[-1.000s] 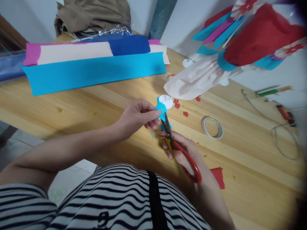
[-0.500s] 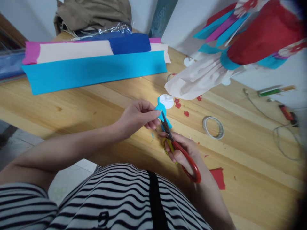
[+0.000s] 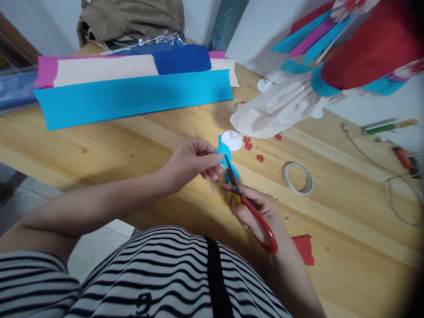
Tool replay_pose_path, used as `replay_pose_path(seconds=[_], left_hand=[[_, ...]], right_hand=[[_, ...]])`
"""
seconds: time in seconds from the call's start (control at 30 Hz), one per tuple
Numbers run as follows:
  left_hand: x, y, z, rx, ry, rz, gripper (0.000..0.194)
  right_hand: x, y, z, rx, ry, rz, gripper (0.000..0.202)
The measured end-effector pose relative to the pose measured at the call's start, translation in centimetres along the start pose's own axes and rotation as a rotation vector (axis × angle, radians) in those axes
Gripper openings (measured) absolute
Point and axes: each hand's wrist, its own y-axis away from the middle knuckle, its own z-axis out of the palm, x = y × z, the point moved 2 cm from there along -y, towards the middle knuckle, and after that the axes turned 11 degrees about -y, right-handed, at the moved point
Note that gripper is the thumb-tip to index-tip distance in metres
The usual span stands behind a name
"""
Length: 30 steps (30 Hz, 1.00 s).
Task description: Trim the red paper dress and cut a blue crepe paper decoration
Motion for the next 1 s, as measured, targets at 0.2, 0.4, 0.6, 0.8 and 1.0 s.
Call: replay_pose_path(seconds=[0.2, 0.4, 0.6, 0.8, 1.0], left_hand=[[0.0, 0.0, 0.1, -0.013, -0.013, 0.006, 0.024], [-0.2, -0.1, 0.1, -0.021, 0.036, 0.007, 0.021], [-0.6, -0.4, 0.0, -0.028, 0.043, 0.004, 0.019], [-0.9, -0.4, -0.1, -0.051, 0.065, 0.02, 0.015], [-1.1, -0.5, -0.1, -0.067, 0.073, 0.024, 0.016]], right_hand=[[0.0, -0.3, -0.4, -0.045, 0.036, -0.01, 0.042], [-0.4, 0.1, 0.4, 0.066, 0.1, 0.008, 0.053], [-0.8, -0.6, 0.5, 0.051, 0.219, -0.054, 0.052], [-1.0, -0.9, 0.3, 0.063, 0.332, -0.137, 0.05], [-0.8, -0.8, 0.0, 0.101, 0.441, -0.204, 0.046]])
